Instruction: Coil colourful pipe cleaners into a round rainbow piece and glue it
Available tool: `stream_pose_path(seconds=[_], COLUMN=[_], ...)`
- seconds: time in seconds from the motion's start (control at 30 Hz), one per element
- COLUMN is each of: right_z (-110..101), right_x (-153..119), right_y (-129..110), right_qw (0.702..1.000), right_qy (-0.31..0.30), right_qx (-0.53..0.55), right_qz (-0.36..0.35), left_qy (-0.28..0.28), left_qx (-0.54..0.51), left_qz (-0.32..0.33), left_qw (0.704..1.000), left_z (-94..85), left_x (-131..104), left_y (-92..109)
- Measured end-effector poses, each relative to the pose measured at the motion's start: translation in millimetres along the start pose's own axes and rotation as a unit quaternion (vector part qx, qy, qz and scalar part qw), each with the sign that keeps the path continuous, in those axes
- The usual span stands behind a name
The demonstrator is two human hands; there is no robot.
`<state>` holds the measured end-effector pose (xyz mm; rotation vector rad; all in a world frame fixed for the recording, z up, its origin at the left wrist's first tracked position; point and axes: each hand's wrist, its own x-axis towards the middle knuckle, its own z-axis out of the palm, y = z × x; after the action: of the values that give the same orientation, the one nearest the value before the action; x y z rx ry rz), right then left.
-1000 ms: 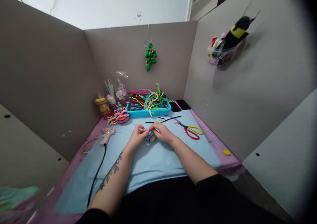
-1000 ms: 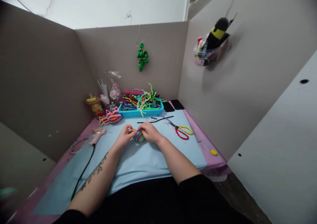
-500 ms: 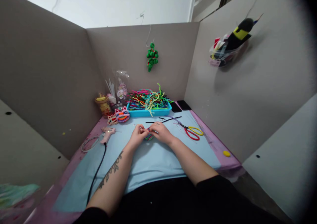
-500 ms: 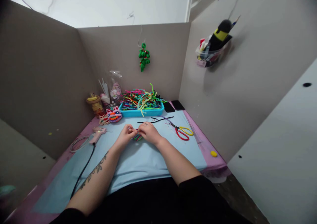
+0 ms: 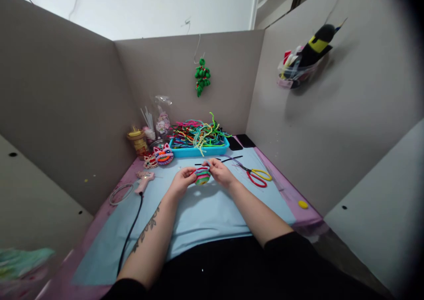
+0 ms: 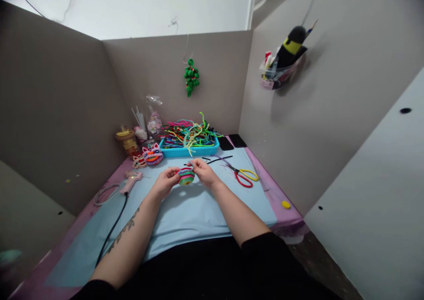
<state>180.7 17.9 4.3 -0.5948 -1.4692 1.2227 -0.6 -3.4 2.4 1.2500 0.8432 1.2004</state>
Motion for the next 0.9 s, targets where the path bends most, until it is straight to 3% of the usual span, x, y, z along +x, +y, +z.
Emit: stream_pose_path(seconds=[0.23, 0.53, 0.6, 0.77, 0.9], right_z=[2, 3, 3, 10, 13], right_x=[-1, -3, -1, 2, 1], right_y=[-2, -12, -9, 4, 8], right_qw=[0.997, 0.973, 0.979, 0.999, 0.999], right_qy=[0.040, 0.010, 0.015, 0.028, 0.015], right_qx=[-0.061, -0.216, -0.189, 0.008, 0.031], right_qz=[-0.021, -0.084, -0.078, -0.016, 0.024], left_qy=[0.001, 0.037, 0.057, 0.051, 0.037], left_qx=[-0.029, -0.022, -0.050, -0.119, -0.100], left_qz=[-0.054, -0.058, -0.059, -0.061, -0.052], left_qw=[0.998, 0.997, 0.995, 0.990, 0.993], left_z=[5.6, 4.9, 5.6, 9.6, 9.7], left_x=[-5, -1, -1, -2, -5], left_y=[6, 2, 4, 8, 8])
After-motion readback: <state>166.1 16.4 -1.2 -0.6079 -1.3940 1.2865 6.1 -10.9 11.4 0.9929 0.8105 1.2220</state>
